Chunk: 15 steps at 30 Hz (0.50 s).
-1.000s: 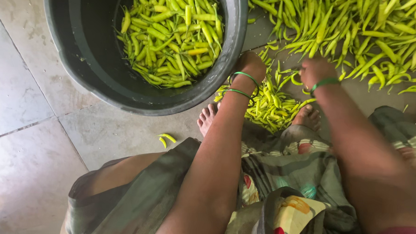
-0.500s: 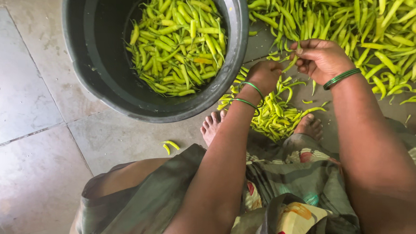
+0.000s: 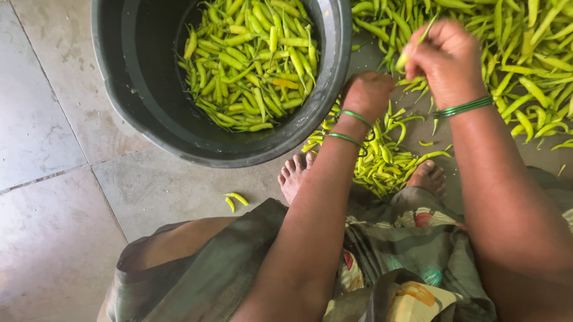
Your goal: The person sits on the floor and repeatedly picks green chilies from a large pile, removes the stems by hand, and places the de-stemmed chilies into a black basin. The person also briefly handles a large sack to gather more chilies.
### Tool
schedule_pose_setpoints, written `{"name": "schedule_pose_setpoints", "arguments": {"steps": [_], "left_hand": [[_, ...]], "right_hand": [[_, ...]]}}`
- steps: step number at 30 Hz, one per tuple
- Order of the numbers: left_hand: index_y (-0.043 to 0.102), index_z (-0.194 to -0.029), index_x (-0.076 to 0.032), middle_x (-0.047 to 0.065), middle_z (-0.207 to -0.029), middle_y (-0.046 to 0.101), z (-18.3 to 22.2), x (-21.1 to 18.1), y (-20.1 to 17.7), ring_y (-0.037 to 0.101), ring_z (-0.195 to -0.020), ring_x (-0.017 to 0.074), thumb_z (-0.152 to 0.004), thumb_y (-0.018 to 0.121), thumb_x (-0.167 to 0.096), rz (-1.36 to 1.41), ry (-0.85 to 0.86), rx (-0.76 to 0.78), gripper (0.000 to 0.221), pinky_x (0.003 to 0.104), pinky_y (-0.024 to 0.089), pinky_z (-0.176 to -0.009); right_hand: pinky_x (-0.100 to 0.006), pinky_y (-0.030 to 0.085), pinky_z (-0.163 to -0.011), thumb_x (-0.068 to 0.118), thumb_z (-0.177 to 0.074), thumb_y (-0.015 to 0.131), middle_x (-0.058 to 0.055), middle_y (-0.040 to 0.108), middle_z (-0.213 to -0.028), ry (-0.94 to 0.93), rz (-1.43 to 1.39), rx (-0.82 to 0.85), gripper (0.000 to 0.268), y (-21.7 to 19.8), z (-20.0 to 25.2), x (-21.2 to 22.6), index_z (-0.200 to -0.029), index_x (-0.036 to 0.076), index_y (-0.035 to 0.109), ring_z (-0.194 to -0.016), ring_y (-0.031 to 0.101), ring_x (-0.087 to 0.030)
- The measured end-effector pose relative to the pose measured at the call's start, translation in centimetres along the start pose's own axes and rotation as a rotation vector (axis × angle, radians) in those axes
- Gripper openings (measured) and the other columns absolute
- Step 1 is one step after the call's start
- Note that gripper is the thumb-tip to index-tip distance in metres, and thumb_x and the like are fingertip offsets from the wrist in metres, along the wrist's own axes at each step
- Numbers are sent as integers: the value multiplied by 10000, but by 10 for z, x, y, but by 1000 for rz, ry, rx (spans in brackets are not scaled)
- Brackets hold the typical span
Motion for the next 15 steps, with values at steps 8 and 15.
{"name": "schedule_pose_setpoints", "arguments": {"steps": [8, 15], "left_hand": [[606, -1238, -120, 170, -1225, 619, -18, 58, 0, 581, -1139, 329, -815, 708, -156, -536, -242, 33, 436, 407, 463, -982], [522, -1389, -158, 187, -1430, 555, -17, 54, 8, 524, -1342, 378, -769, 731, -110, -475, -224, -80, 657, 426, 412, -1107]], "right_hand": [[-284, 613, -812, 23, -949, 708, -56, 653, -952, -127, 346, 339, 212, 24, 22, 84, -903, 35, 501, -1028, 735, -123], [-461, 552, -825, 352, -934, 741, -169, 783, -1042, 363, 1556, 301, 288, -109, 4, -54, -1077, 109, 804, -899, 733, -342]]}}
Point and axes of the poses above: each hand's wrist, its own z-axis away from the middle knuckle, its own y-axis out of the palm, x = y × z, the point moved 2 cm from there along -z, towards the middle knuckle
